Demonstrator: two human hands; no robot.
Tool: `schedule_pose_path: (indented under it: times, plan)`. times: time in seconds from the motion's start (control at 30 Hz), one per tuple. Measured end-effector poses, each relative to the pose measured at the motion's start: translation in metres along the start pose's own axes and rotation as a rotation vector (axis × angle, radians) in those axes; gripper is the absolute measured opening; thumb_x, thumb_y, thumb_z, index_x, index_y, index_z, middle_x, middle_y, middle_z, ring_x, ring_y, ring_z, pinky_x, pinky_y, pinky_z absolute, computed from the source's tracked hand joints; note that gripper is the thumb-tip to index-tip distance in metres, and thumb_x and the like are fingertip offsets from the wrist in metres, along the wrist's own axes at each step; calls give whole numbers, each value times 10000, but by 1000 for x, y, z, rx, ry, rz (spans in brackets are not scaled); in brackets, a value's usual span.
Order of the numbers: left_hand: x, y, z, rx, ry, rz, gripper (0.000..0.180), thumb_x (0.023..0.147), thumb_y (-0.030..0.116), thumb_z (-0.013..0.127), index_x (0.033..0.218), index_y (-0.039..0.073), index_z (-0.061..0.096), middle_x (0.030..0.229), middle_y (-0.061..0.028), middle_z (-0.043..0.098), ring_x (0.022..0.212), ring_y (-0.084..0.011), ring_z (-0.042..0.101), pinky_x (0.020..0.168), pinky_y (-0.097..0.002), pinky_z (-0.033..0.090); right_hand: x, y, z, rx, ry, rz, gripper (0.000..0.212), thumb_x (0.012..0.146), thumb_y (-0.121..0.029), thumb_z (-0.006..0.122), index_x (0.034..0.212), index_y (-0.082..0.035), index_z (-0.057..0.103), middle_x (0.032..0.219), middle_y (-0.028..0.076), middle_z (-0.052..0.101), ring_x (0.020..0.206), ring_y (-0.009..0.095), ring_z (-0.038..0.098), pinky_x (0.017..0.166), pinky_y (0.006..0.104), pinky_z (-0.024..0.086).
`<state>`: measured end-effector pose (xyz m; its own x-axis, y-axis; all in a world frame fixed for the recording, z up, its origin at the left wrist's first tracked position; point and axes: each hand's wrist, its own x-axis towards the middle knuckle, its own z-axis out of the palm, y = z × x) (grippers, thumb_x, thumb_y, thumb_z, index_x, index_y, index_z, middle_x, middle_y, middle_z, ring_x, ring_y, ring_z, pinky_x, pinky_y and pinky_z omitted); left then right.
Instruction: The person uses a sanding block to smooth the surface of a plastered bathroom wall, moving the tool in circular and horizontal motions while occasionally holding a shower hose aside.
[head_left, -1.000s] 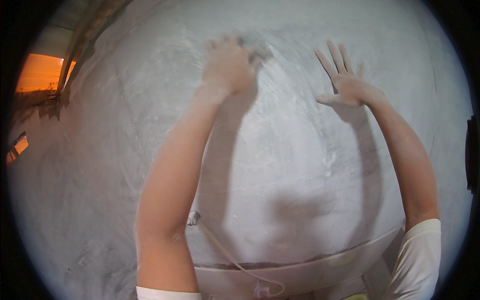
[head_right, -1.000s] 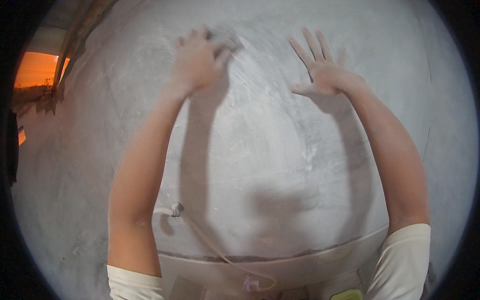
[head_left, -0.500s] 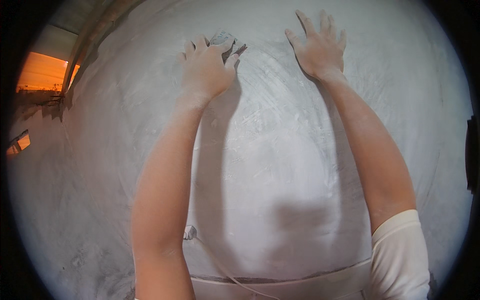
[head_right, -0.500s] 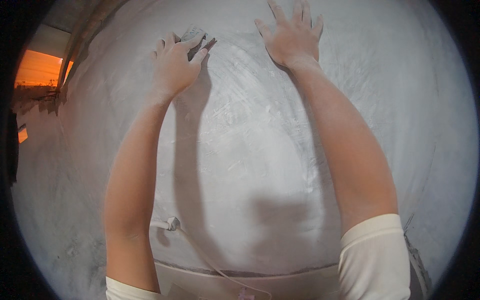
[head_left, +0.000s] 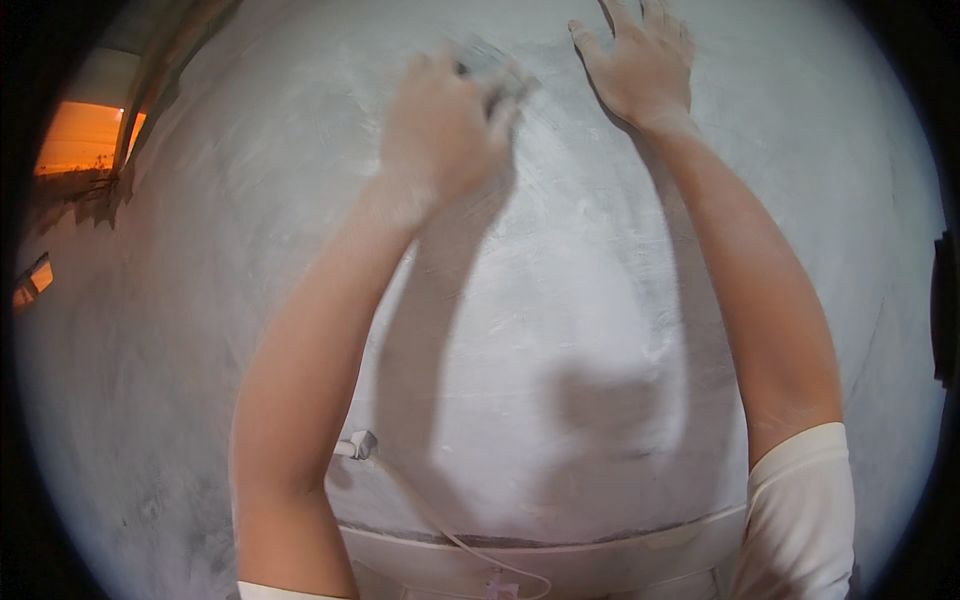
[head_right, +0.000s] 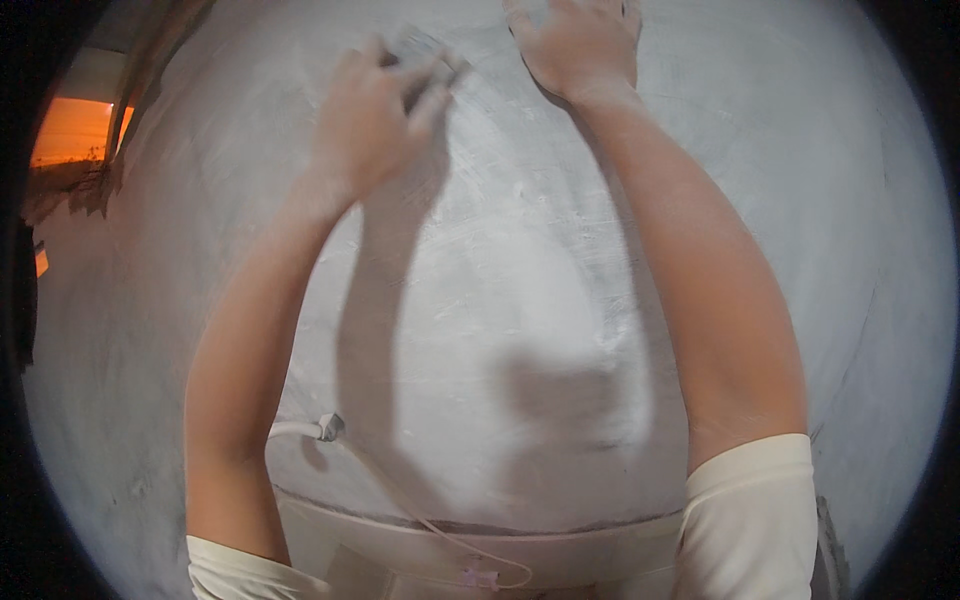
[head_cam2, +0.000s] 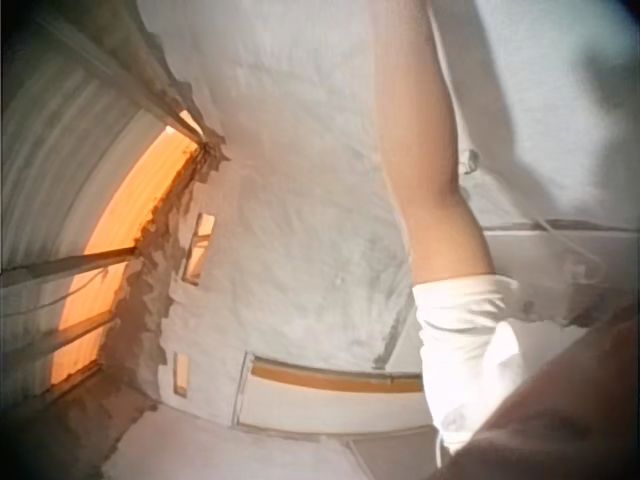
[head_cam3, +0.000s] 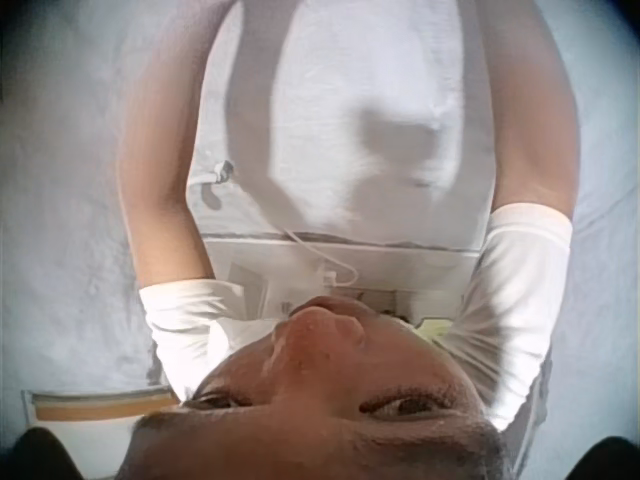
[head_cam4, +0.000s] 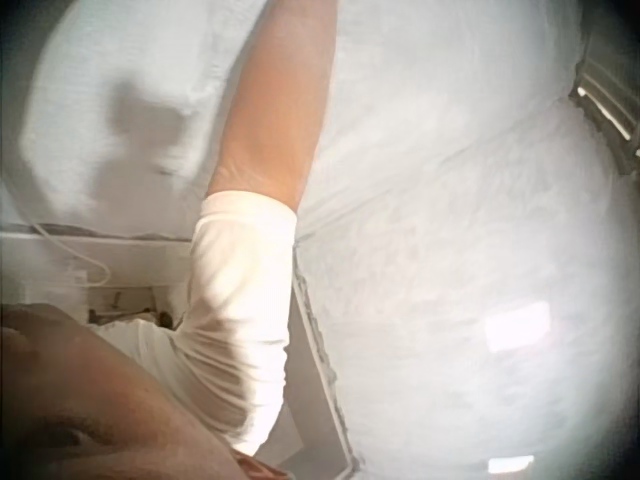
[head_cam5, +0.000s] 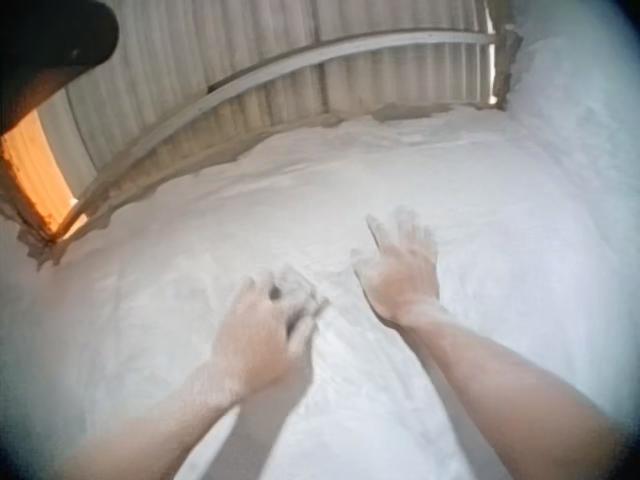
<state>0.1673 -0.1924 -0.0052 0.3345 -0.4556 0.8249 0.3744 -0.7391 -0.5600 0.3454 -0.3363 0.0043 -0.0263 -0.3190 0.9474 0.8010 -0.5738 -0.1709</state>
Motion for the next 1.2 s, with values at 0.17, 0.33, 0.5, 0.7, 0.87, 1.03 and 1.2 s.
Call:
schedule_pose_path:
  times: [0.17,0.33,0.5,0.7,0.87,1.03,1.2]
  plan:
    - [-12,8,-7,-35,-97,122,447,1018,387,621,1412,191,703,1269,-230,634,1186,-364,596,1034,-496,506,14,23,-15,372,-346,65,659,999,-482,575,1501,-57,540,1615,283,403,1529,444,334,1263,580,231]
    - [3,-10,-8,-62,-9,-378,461,1001,387,650,1420,201,699,1190,-196,599,1109,-333,575,962,-489,518,-2,28,12,377,122,-155,366,1035,-350,595,1013,-35,780,1235,127,718,1209,342,602,1050,461,444]
    - [-40,41,4,-118,31,-50,471,997,359,652,1439,200,680,1149,-179,579,1088,-317,550,937,-461,518,-2,28,9,286,240,-218,269,972,-215,629,881,0,763,1046,120,727,994,341,626,932,467,486]
    - [-7,-14,4,-122,94,-546,408,1032,307,589,1412,186,675,1300,-226,598,1170,-391,552,1016,-492,498,-7,23,9,381,274,-147,213,928,-116,615,789,11,715,958,133,688,965,347,610,874,454,498]
    - [-30,44,13,-166,101,16,411,1006,310,618,1395,193,682,1278,-243,611,1117,-397,589,1021,-511,476,-12,17,0,219,128,-253,268,948,-191,619,801,3,732,966,111,690,970,328,613,870,453,513]
    - [-2,-5,-5,-54,14,-186,427,1010,354,600,1378,157,691,1303,-257,628,1127,-388,613,1007,-524,483,-12,11,-1,159,93,-214,295,960,-243,626,812,-17,742,996,92,691,992,309,615,884,437,517]
    - [-10,53,0,-109,-69,-65,420,1010,362,598,1311,91,711,1251,-290,635,1194,-391,621,1004,-529,497,-6,8,-3,84,77,-212,258,954,-284,643,994,-49,742,1154,106,666,1118,326,586,999,469,458]
